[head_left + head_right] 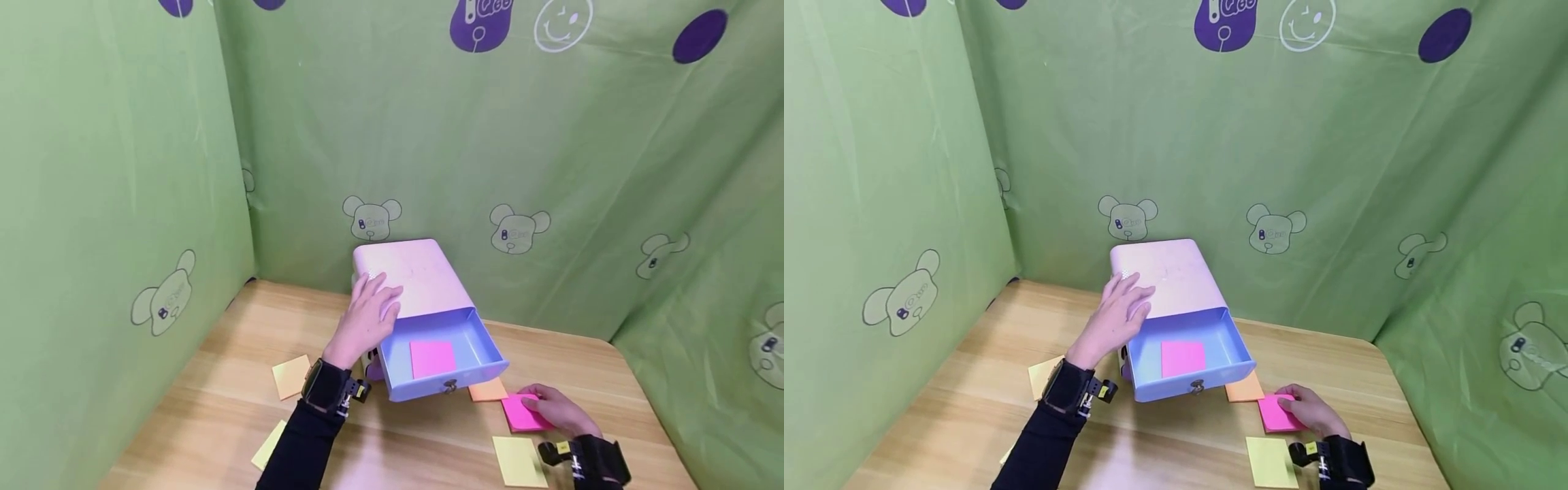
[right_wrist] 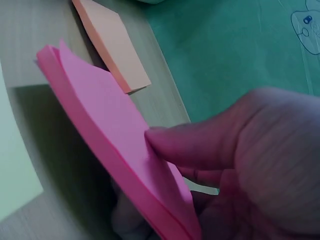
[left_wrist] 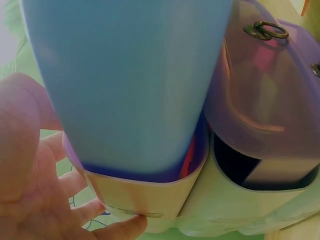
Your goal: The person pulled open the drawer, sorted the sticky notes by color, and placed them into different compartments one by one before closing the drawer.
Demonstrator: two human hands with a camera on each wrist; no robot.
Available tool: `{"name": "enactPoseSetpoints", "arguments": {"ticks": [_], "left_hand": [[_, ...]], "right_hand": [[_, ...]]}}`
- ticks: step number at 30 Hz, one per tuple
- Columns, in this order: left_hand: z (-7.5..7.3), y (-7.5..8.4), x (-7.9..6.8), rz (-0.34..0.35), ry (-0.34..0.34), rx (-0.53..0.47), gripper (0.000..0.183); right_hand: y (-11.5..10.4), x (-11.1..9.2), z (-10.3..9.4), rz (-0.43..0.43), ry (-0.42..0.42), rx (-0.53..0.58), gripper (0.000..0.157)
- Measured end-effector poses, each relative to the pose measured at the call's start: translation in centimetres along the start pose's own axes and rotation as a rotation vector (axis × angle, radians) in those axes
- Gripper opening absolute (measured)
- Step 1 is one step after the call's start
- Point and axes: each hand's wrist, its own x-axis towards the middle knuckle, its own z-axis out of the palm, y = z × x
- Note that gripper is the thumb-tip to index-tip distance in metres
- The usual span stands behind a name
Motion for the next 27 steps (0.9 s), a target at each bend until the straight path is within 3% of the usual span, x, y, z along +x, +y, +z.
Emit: {"name": "enactPoseSetpoints", "arguments": {"ticks": [7,13,18,24,27], "left_hand": [[-0.1,0.2,0.0,0.009,0.03,0.012,0.037],[0.0,0.0,-0.2,0.003,0.007,0.006,0.038],[-0.1,-0.1,-0.3,0.011,0.006,0.004,0.05],[0.0,0.0,-0.2,0.03,0.018,0.041,0.066],[0.1,0.0,-0.3,0.027,0.018,0.045,0.067]], "right_hand": [[0.0,-0.3,-0.2,0.064,0.037,0.04,0.041],[0.3,-0.8,-0.7,0.091,0.066,0.026,0.048],[-0.2,-1.1,-1.9,0.07,0.099,0.141,0.056],[-2.9,-1.7,-3.3,0.046,0.1,0.371,0.064],[-4.2,-2.1,-3.8,0.008,0.095,0.519,0.059]]}}
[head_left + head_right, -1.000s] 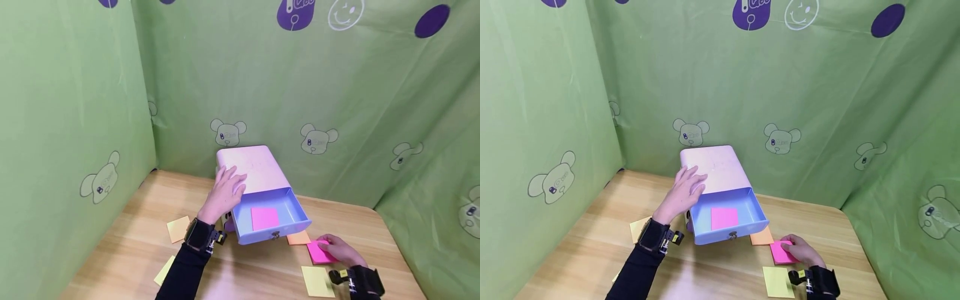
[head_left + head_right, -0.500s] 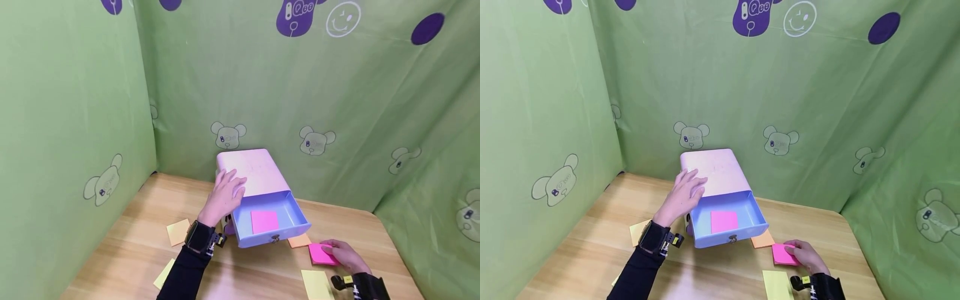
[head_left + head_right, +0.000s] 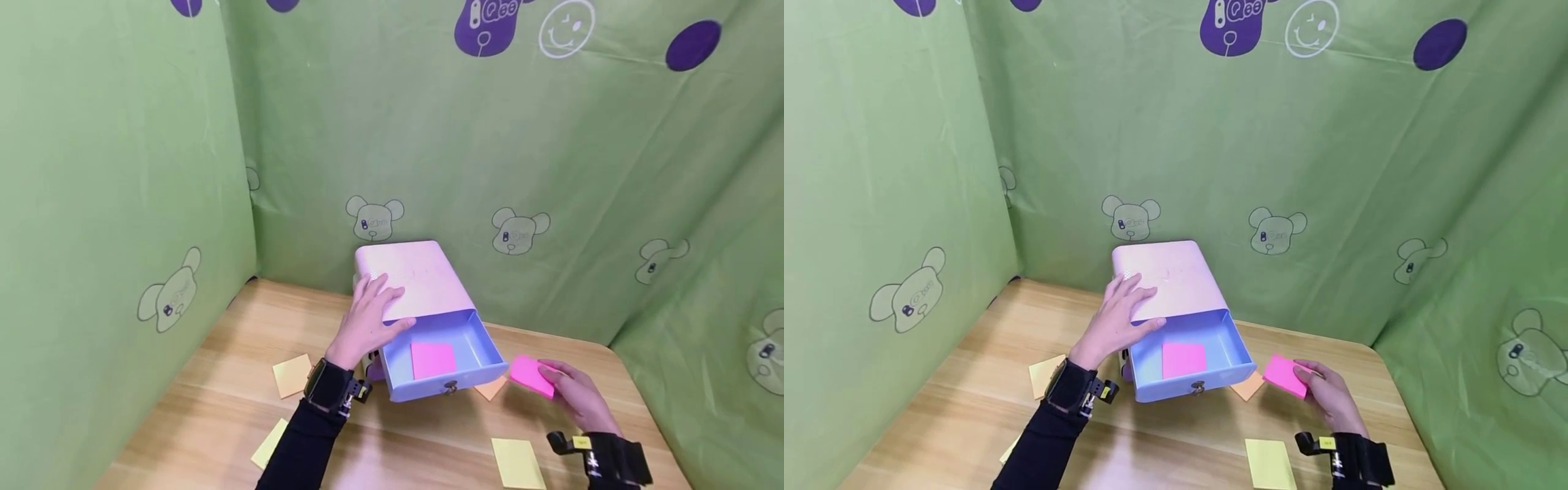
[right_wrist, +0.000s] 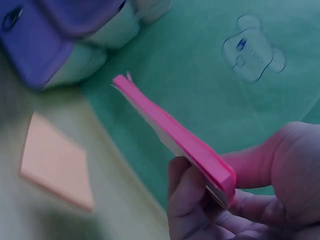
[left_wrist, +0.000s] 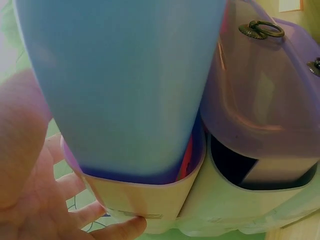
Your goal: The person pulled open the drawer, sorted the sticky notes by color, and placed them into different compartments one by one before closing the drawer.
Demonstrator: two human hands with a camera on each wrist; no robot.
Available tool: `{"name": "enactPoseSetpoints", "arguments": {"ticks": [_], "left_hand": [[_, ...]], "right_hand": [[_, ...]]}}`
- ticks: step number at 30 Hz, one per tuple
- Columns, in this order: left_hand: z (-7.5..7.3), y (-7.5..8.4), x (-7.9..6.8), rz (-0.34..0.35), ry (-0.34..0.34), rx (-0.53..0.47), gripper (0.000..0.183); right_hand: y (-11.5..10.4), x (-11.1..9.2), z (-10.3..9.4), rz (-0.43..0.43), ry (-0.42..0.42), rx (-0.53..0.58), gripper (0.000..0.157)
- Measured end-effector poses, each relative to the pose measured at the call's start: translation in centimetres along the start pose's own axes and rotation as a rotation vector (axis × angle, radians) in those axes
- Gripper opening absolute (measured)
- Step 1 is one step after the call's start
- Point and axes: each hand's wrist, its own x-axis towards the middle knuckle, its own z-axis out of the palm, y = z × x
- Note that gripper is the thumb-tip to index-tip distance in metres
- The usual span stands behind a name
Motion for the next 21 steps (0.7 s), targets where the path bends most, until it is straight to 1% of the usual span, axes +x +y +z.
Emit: {"name": "enactPoseSetpoints", "arguments": {"ticks": [2,5,6,8,10,12,17,21], "left_hand": [[0.0,-0.1,-0.1,0.001,0.008,-0.001,0.066],[0.1,-0.3,-0.1,0.016,0.02,-0.006,0.066],[0.1,-0.4,-0.1,0.02,0.022,-0.007,0.066],[0.1,-0.3,-0.1,0.022,0.018,-0.005,0.066],[0.1,-0.3,-0.1,0.016,0.01,-0.001,0.066],[0.1,-0.3,-0.2,0.008,0.005,0.003,0.066],[0.0,-0.3,-0.3,0.001,0.006,-0.008,0.066],[-0.2,-0.2,-0.1,0.004,0.011,-0.012,0.065]], "right_hand": [[-0.9,-0.1,0.2,-0.015,-0.018,0.103,0.046],[-2.1,-0.4,0.3,-0.04,-0.054,0.252,0.023],[-2.5,-0.5,0.4,-0.048,-0.062,0.292,0.017],[-3.1,-0.9,0.6,-0.062,-0.093,0.376,0.011],[-3.9,-1.2,0.8,-0.075,-0.128,0.454,0.012],[-4.7,-1.7,1.2,-0.094,-0.168,0.506,0.015],[-6.9,-2.9,2.4,-0.164,-0.238,0.579,0.021],[-8.5,-3.5,3.4,-0.232,-0.296,0.634,0.025]]}}
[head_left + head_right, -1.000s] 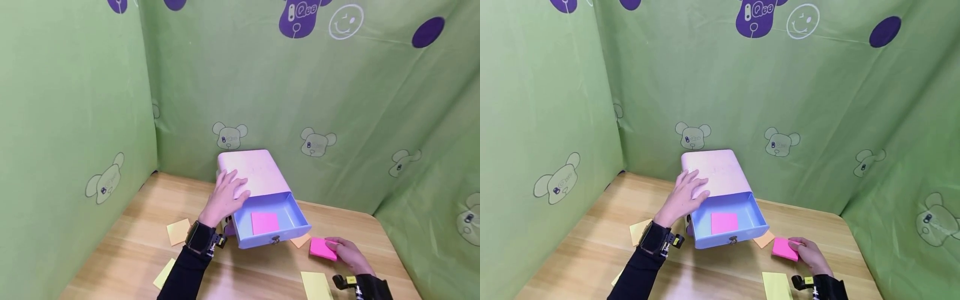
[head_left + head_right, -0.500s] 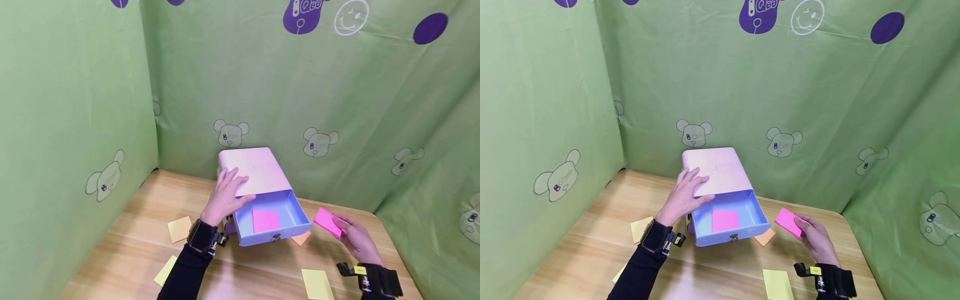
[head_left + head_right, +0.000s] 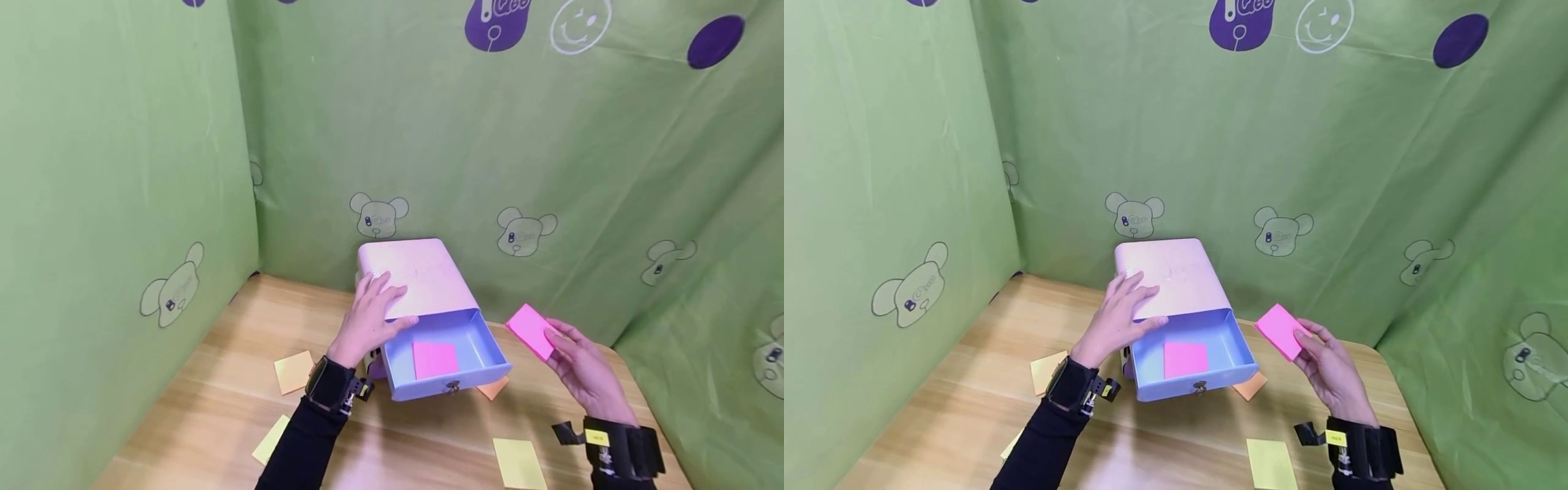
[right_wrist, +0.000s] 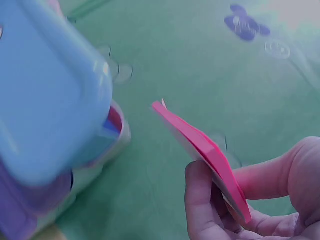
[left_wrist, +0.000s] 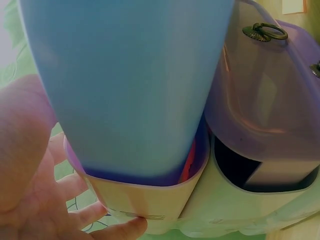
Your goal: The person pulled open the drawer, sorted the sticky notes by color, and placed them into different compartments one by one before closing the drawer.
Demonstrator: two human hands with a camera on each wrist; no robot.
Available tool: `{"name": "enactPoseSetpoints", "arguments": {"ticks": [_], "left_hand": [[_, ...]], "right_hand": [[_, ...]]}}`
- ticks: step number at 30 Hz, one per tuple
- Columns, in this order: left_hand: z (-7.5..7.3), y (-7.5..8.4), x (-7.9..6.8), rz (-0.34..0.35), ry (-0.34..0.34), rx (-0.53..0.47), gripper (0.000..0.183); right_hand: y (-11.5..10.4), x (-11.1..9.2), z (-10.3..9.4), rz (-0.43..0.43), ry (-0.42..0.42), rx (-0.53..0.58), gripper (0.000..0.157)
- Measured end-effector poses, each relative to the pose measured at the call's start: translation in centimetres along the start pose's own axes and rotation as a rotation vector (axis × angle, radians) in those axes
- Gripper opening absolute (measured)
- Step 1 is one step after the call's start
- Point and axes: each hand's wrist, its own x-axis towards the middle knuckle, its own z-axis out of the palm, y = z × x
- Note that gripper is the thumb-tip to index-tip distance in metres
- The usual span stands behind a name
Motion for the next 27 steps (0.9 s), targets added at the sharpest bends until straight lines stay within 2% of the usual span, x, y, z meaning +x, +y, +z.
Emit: {"name": "enactPoseSetpoints", "arguments": {"ticks": [5,8,15,22,27], "left_hand": [[-0.3,-0.2,0.2,-0.001,0.001,0.013,0.066],[-0.3,-0.3,0.3,0.006,0.008,0.017,0.065],[-0.1,-0.3,0.4,-0.002,-0.012,0.022,0.067],[0.2,-0.2,0.5,-0.007,-0.008,0.03,0.068],[0.1,-0.1,0.5,0.001,-0.01,0.033,0.067]], "right_hand": [[-0.6,0.5,2.3,-0.038,-0.073,-0.014,0.028],[-0.6,0.8,3.5,-0.059,-0.088,-0.047,0.029],[0.0,1.3,5.7,-0.084,-0.018,-0.158,0.028],[0.9,2.4,7.7,-0.07,0.041,-0.423,0.036],[1.8,3.3,8.4,-0.065,0.062,-0.61,0.045]]}}
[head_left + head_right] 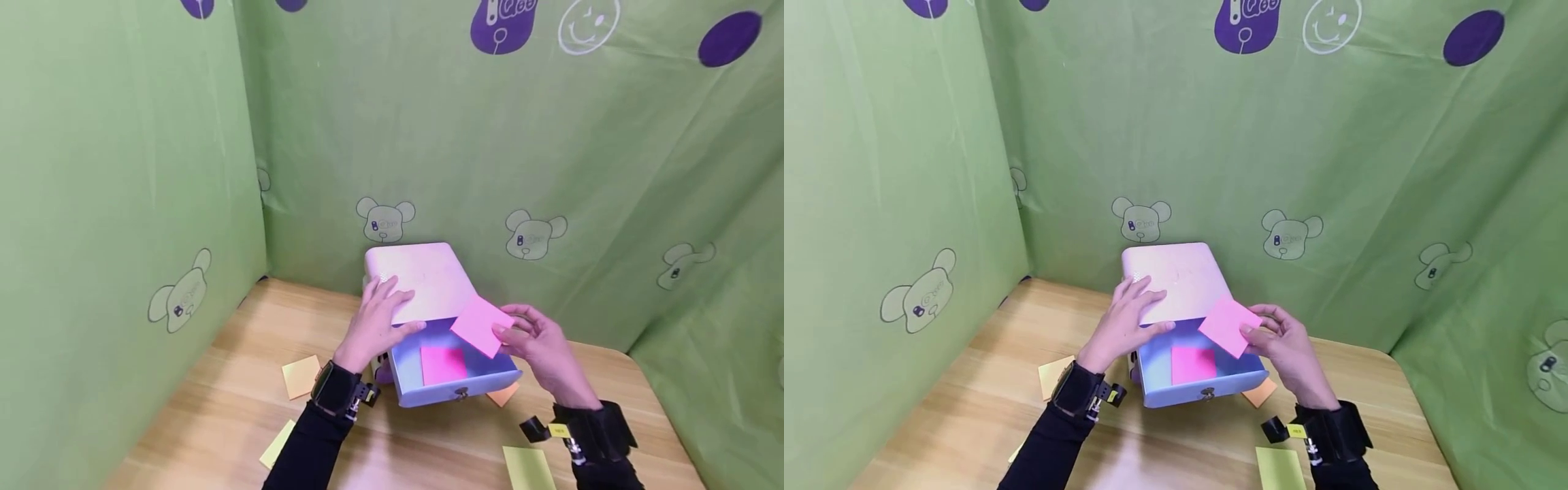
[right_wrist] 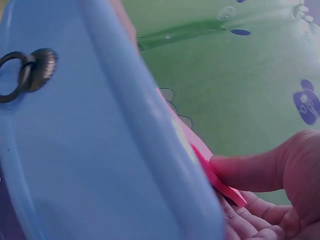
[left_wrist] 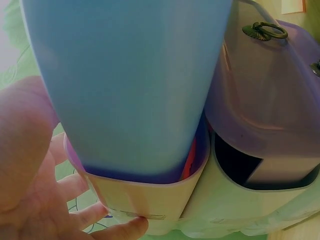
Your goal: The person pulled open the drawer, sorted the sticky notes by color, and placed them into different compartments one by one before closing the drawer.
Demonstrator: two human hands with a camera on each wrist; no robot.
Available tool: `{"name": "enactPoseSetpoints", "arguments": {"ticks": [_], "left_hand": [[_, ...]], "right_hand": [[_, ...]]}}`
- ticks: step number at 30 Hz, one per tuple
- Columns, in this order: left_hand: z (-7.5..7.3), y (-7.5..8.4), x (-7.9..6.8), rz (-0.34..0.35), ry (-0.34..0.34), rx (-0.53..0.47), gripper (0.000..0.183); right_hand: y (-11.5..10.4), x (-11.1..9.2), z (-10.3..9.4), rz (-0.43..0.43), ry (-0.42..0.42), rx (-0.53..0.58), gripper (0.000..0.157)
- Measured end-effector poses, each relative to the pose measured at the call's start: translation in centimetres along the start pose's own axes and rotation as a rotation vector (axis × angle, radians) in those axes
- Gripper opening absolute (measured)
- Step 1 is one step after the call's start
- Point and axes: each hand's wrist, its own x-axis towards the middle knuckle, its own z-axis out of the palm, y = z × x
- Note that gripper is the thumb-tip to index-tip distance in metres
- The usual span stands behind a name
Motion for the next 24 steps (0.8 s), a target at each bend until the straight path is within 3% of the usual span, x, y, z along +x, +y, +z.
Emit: {"name": "enactPoseSetpoints", "arguments": {"ticks": [7,18,24], "left_hand": [[0.0,0.3,0.0,-0.004,-0.011,0.007,0.067],[0.2,0.3,-0.1,-0.012,-0.008,0.004,0.067],[0.1,0.4,0.0,-0.015,-0.001,0.005,0.067]], "right_hand": [[0.4,0.1,1.1,-0.019,-0.03,-0.22,0.053],[0.6,0.3,2.2,-0.125,-0.094,-0.497,0.036],[0.4,0.4,2.5,-0.159,-0.15,-0.558,0.029]]}}
